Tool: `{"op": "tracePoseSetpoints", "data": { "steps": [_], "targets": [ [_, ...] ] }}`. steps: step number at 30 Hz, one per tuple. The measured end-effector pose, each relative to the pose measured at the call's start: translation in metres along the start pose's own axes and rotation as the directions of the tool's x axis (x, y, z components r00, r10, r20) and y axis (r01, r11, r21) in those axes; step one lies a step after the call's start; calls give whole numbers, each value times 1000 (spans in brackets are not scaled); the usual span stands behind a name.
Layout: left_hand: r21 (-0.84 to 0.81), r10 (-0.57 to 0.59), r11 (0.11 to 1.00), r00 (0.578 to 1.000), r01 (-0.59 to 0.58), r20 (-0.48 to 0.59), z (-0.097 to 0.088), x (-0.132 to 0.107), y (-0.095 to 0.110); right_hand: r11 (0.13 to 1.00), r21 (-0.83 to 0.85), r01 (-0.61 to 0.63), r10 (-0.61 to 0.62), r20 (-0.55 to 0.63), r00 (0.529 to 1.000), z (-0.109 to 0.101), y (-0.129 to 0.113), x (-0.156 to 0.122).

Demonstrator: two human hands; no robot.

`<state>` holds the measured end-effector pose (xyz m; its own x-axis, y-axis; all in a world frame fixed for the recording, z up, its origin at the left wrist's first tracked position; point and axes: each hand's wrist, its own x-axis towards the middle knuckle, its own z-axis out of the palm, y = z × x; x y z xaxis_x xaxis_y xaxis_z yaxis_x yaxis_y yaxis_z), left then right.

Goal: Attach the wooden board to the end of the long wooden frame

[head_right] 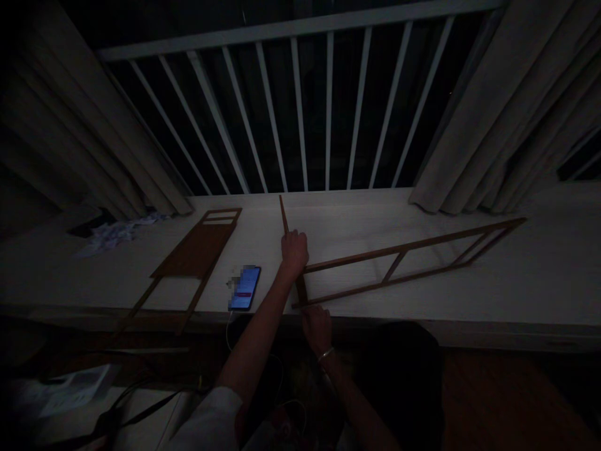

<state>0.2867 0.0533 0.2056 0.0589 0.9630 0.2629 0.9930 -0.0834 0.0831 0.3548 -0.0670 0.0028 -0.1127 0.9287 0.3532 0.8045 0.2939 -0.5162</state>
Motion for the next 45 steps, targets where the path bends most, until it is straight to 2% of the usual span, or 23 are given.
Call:
{"op": "tracePoseSetpoints", "data": {
  "steps": [7, 20, 27, 37, 45],
  "targets": [
    [-3, -2, 1000, 1000, 2, -8, 4, 0, -1, 999, 42, -16, 17, -20, 1000, -1, 0, 2],
    [-28, -11, 1000, 1000, 11, 12, 0, 0, 0, 1000, -18, 25, -25, -8, 1000, 0, -2, 3],
    [-27, -6, 1000, 1000, 6, 6, 2, 0, 0, 999, 9, -35, 35, -16, 999, 1, -3, 3],
    [-25, -5, 1000, 1000, 5, 23, -1, 1, 0, 999, -7, 43, -43, 24, 999, -2, 0, 4],
    [-20, -2, 1000, 1000, 3, 17, 2, 2, 0, 988, -1, 153, -152, 119, 981, -2, 7, 8]
  ]
}}
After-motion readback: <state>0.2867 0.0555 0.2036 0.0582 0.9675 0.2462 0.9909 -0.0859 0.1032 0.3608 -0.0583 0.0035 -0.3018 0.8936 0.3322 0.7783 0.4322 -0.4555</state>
